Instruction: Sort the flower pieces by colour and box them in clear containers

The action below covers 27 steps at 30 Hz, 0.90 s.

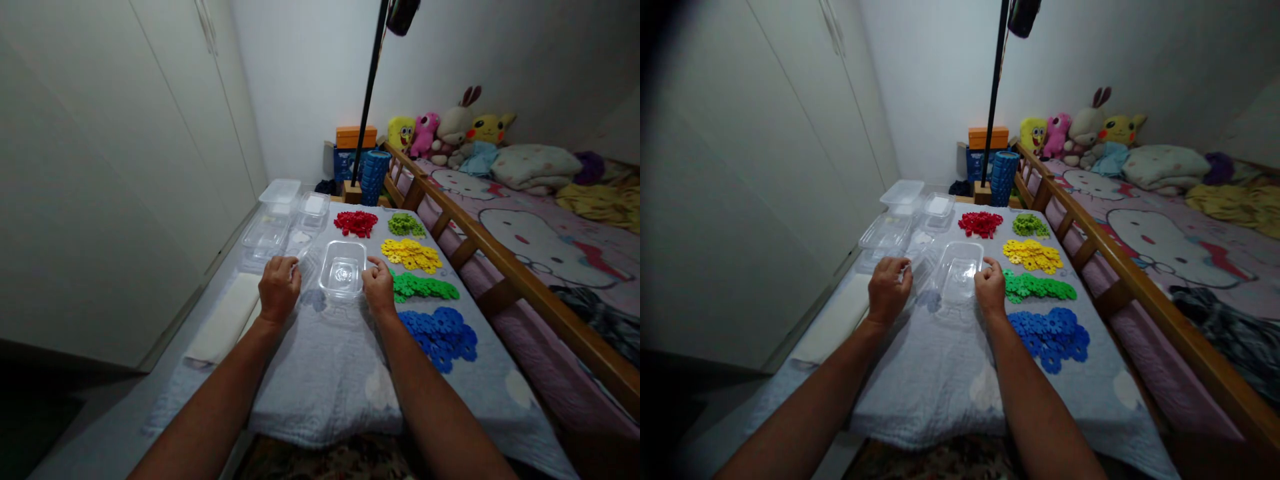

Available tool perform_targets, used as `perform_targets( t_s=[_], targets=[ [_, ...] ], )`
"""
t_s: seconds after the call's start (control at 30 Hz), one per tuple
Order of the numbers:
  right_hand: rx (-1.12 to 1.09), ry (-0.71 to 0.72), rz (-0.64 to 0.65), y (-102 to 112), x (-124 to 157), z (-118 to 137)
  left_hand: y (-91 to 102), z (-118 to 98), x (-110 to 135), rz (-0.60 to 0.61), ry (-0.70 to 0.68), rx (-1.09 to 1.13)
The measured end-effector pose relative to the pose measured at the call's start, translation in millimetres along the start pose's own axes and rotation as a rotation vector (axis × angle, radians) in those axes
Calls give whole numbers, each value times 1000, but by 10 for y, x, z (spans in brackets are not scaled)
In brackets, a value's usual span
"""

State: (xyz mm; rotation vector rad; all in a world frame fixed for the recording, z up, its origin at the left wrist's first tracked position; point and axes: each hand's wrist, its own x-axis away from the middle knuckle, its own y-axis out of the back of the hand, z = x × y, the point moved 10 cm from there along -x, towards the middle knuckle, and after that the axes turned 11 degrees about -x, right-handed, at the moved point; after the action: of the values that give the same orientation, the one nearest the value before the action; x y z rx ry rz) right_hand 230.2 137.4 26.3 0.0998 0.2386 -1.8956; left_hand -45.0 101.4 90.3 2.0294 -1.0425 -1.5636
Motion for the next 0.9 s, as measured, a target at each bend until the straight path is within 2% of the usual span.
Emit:
perform_targets(
  t_s=[0.17,0.3,0.43,0.67,0.9],
  targets=[
    [2,-13,12,-46,34,7,-48,324,-50,-52,300,251],
    [3,-26,30,-73,42,-9,-266,617,13,-2,608,508],
    [21,-42,31,-68,35,-61,-447,733,76,50,793,709],
    [89,-20,47,-79,30,-70,-557,795,114,11,845,913],
    [33,-51,90,-163,63,-136,-543,939,132,-59,813,811]
  ],
)
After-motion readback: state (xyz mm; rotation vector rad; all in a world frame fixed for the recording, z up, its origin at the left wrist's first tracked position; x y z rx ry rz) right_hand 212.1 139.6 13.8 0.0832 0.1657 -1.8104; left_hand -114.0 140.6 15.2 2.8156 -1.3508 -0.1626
